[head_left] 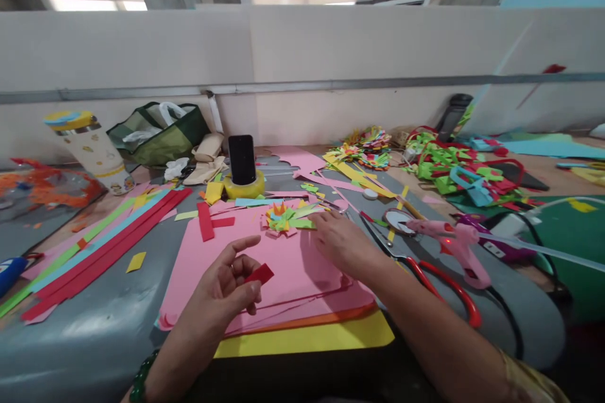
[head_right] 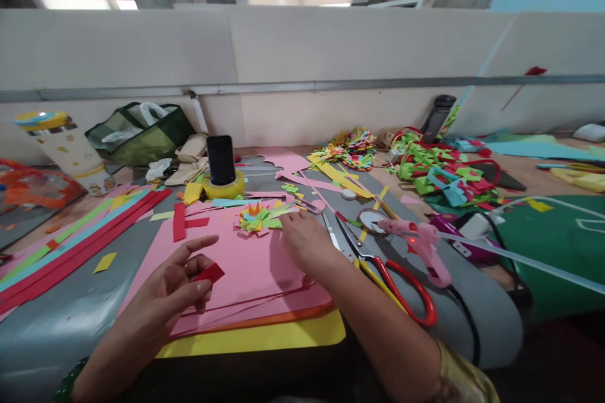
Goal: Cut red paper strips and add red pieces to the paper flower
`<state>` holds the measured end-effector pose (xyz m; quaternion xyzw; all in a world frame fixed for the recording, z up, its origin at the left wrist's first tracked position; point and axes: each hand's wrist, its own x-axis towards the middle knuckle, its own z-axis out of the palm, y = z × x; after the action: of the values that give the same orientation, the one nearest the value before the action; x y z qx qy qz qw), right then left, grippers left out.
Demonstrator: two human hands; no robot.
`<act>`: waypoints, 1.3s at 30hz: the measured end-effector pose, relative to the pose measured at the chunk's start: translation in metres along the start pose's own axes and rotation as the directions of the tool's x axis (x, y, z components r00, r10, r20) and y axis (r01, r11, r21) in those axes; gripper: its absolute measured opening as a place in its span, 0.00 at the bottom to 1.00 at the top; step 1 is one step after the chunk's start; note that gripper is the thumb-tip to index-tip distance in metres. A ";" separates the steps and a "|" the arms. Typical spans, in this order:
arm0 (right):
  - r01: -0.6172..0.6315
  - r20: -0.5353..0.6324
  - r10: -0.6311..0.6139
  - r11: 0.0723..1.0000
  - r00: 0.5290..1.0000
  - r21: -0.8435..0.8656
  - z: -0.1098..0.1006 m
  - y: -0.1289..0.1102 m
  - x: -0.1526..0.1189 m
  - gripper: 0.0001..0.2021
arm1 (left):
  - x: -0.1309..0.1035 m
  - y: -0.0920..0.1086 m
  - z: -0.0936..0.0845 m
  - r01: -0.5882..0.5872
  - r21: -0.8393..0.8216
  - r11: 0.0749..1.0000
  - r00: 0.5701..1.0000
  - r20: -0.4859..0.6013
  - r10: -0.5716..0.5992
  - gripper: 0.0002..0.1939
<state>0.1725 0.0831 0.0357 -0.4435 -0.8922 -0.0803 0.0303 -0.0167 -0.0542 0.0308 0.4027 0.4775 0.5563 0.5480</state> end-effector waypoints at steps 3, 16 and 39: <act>0.004 0.021 -0.004 1.000 1.000 -0.019 0.009 0.001 0.013 0.11 | -0.003 -0.003 -0.003 -0.004 -0.039 0.999 1.000 -0.002 0.004 0.30; 0.242 0.012 -0.245 0.964 0.969 0.105 -0.021 -0.068 -0.037 0.06 | 0.003 -0.013 -0.024 -0.030 -0.137 0.990 0.999 -0.042 0.025 0.31; -0.120 -0.027 0.276 0.503 0.961 0.856 -0.021 -0.009 -0.093 0.09 | 0.005 -0.021 0.020 -0.222 0.617 0.755 0.974 0.096 0.207 0.08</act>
<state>0.2212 0.0009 0.0439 -0.4641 -0.7557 0.3313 0.3220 0.0067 -0.0482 0.0140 0.6190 0.5793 0.4217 0.3217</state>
